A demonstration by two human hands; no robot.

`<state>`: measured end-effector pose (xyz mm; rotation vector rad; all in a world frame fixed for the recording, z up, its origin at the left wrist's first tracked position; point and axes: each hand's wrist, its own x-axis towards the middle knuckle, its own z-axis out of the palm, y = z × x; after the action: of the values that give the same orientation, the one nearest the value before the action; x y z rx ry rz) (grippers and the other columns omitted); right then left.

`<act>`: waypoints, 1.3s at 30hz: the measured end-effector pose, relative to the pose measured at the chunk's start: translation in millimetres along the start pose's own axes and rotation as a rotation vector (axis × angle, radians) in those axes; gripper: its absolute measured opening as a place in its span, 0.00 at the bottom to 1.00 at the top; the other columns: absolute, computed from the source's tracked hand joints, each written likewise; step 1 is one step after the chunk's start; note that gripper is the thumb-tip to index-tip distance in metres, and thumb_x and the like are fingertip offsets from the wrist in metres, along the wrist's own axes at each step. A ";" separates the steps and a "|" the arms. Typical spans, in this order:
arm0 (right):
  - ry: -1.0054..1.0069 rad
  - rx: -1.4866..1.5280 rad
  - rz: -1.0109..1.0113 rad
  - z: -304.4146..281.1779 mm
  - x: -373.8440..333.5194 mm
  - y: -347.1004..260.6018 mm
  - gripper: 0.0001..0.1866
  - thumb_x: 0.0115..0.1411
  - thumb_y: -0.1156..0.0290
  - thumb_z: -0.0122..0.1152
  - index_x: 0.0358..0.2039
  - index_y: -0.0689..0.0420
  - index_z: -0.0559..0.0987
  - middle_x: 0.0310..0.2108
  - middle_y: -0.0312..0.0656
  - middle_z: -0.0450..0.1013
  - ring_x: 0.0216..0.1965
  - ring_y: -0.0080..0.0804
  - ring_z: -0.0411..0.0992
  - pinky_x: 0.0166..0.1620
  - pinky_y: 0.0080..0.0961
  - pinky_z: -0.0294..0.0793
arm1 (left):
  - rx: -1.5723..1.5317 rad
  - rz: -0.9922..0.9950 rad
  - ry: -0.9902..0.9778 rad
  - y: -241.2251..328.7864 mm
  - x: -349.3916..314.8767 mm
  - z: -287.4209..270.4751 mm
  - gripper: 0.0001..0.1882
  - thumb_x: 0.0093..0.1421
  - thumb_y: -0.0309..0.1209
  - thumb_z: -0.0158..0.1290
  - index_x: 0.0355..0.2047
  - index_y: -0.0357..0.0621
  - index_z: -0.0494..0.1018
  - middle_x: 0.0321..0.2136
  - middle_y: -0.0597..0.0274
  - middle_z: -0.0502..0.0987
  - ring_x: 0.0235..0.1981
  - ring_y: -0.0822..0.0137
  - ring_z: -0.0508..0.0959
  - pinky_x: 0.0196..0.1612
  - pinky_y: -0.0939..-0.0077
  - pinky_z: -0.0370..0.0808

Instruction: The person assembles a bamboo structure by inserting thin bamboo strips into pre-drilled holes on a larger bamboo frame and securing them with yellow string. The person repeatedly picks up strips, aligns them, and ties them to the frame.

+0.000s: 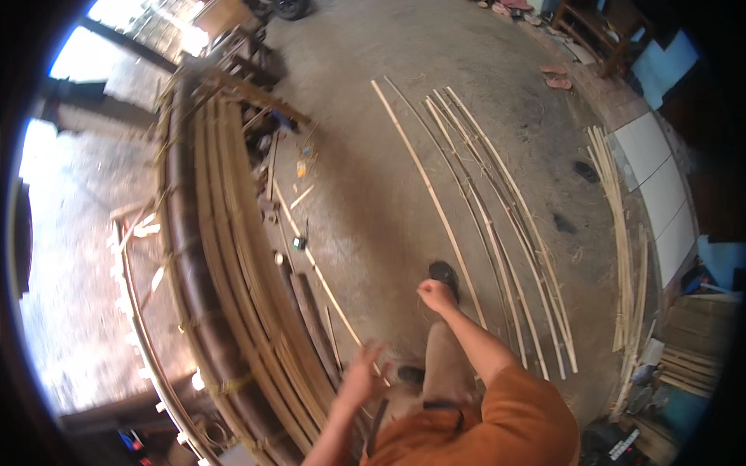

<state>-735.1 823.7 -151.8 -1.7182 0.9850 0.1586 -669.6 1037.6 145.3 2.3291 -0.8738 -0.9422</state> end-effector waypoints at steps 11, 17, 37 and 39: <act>0.155 -0.408 0.458 8.4 372.4 271.8 0.19 0.59 0.61 0.65 0.48 0.56 0.79 0.47 0.50 0.76 0.52 0.50 0.74 0.53 0.43 0.75 | 0.092 -0.188 -0.235 -47.1 229.7 277.4 0.28 0.63 0.56 0.52 0.61 0.63 0.70 0.68 0.39 0.51 0.65 0.32 0.55 0.62 0.36 0.61; 0.099 -0.595 0.451 26.0 414.3 348.8 0.19 0.63 0.63 0.59 0.51 0.57 0.71 0.46 0.55 0.74 0.50 0.52 0.74 0.50 0.45 0.76 | 0.017 -0.229 -0.201 -50.3 272.2 287.3 0.27 0.63 0.56 0.51 0.60 0.66 0.71 0.68 0.44 0.51 0.65 0.33 0.55 0.63 0.36 0.59; 0.387 0.190 -0.779 -193.5 222.4 -340.0 0.12 0.71 0.67 0.50 0.45 0.63 0.67 0.24 0.45 0.71 0.23 0.35 0.71 0.28 0.33 0.69 | -0.301 -0.205 0.265 24.4 264.5 29.1 0.28 0.70 0.45 0.46 0.60 0.35 0.66 0.55 0.37 0.71 0.58 0.43 0.70 0.63 0.57 0.66; 0.345 0.267 -0.883 -171.2 215.8 -426.7 0.12 0.71 0.66 0.50 0.46 0.61 0.67 0.24 0.44 0.72 0.24 0.36 0.73 0.30 0.34 0.72 | -0.309 -0.092 0.539 45.0 272.1 -47.8 0.28 0.71 0.43 0.45 0.62 0.33 0.63 0.59 0.39 0.68 0.62 0.45 0.67 0.66 0.59 0.63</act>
<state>-368.8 589.8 110.9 -1.8014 0.3769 -0.8242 -499.1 823.5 86.7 2.1961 -0.3744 -0.4029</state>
